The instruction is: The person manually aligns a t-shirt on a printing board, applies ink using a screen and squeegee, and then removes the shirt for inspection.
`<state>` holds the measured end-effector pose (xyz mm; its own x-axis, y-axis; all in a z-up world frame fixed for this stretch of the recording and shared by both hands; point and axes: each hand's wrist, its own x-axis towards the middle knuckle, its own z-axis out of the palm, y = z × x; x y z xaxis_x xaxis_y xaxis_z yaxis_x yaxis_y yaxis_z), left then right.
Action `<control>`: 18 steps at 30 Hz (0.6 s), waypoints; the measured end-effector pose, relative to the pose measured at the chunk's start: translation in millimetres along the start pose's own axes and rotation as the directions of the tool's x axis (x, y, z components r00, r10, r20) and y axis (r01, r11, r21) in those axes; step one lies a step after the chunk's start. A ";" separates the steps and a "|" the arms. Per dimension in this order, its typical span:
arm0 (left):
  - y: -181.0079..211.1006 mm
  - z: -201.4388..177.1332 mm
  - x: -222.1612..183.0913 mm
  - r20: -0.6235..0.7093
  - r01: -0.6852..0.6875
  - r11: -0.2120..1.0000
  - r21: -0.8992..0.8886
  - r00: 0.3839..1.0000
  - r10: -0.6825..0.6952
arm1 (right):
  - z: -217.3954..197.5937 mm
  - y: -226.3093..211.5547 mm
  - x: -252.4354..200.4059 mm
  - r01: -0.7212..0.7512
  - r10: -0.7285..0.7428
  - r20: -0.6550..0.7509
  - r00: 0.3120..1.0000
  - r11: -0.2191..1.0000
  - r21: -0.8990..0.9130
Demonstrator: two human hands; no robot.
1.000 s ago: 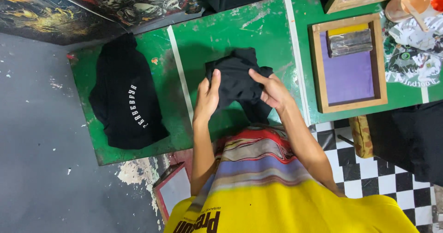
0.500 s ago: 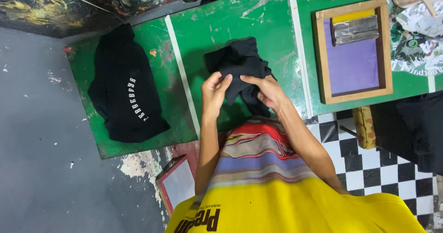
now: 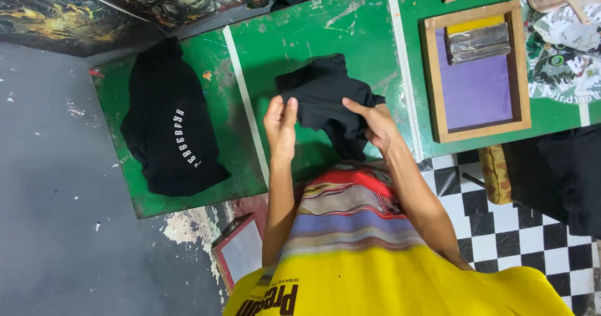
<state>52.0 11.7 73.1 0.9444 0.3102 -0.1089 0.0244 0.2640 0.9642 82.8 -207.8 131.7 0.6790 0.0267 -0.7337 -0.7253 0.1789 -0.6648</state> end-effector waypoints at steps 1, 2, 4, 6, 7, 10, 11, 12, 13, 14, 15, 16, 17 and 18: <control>6.9 -1.6 -0.1 0.004 0.003 1.000 0.000 1.000 -0.003 | -6.5 5.2 4.0 -0.001 0.001 -0.005 1.000 1.000 0.003; 13.3 -3.0 0.0 0.047 0.002 1.000 -0.008 0.999 -0.001 | -13.2 10.5 8.4 0.006 -0.006 -0.009 1.000 1.000 -0.012; 20.8 -0.5 -2.2 0.092 0.009 1.000 -0.019 0.996 -0.007 | -23.8 14.1 9.0 0.007 -0.008 -0.022 1.000 1.000 -0.027; 28.1 -1.7 -5.9 0.173 0.009 1.000 -0.018 0.985 -0.006 | -21.7 12.3 2.8 0.018 -0.055 0.120 0.991 0.958 0.287; 24.6 -4.6 -5.9 0.176 0.010 1.000 -0.018 0.984 -0.007 | -34.1 30.2 17.9 0.019 -0.056 0.118 0.992 0.957 0.289; 7.7 -16.5 -9.4 0.148 0.031 0.999 0.019 0.988 -0.034 | -58.9 64.7 36.7 0.000 0.019 -0.089 0.996 0.978 0.210; -2.7 -22.2 -9.7 0.126 0.056 0.994 0.091 0.990 -0.067 | -57.9 60.1 28.8 0.057 -0.022 -0.128 0.991 0.960 0.274; -12.7 -28.0 -9.9 0.101 0.082 0.983 0.162 0.990 -0.099 | -56.6 55.4 20.8 0.116 -0.061 -0.170 0.984 0.935 0.334; 0.9 -20.1 -11.4 0.100 0.081 0.984 0.162 0.990 -0.098 | -59.4 58.4 25.6 0.116 -0.062 -0.168 0.984 0.936 0.333; 14.6 -12.5 -12.8 0.119 0.070 0.990 0.125 0.989 -0.085 | -61.9 61.3 30.4 0.193 -0.122 -0.222 0.967 0.923 0.332; 28.3 -5.5 -15.1 0.139 0.061 0.994 0.090 0.988 -0.073 | -64.4 65.6 34.0 0.268 -0.179 -0.277 0.944 0.906 0.328; 25.9 -11.2 -15.6 0.140 0.062 0.994 0.090 0.987 -0.074 | -74.7 74.7 38.6 0.268 -0.178 -0.278 0.944 0.906 0.328; 22.6 -14.9 -14.5 0.168 0.019 0.989 0.149 0.985 -0.044 | -86.4 81.5 44.6 0.365 -0.339 -0.136 0.931 0.844 0.392; 19.4 -18.9 -13.3 0.197 -0.026 0.978 0.206 0.980 -0.016 | -97.8 88.3 50.6 0.440 -0.495 -0.005 0.869 0.767 0.468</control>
<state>33.8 29.9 88.7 0.9900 0.1202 -0.0743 0.0671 0.0624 0.9958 42.0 -286.9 22.1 0.9486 -0.0700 -0.3085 -0.2043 0.6092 -0.7663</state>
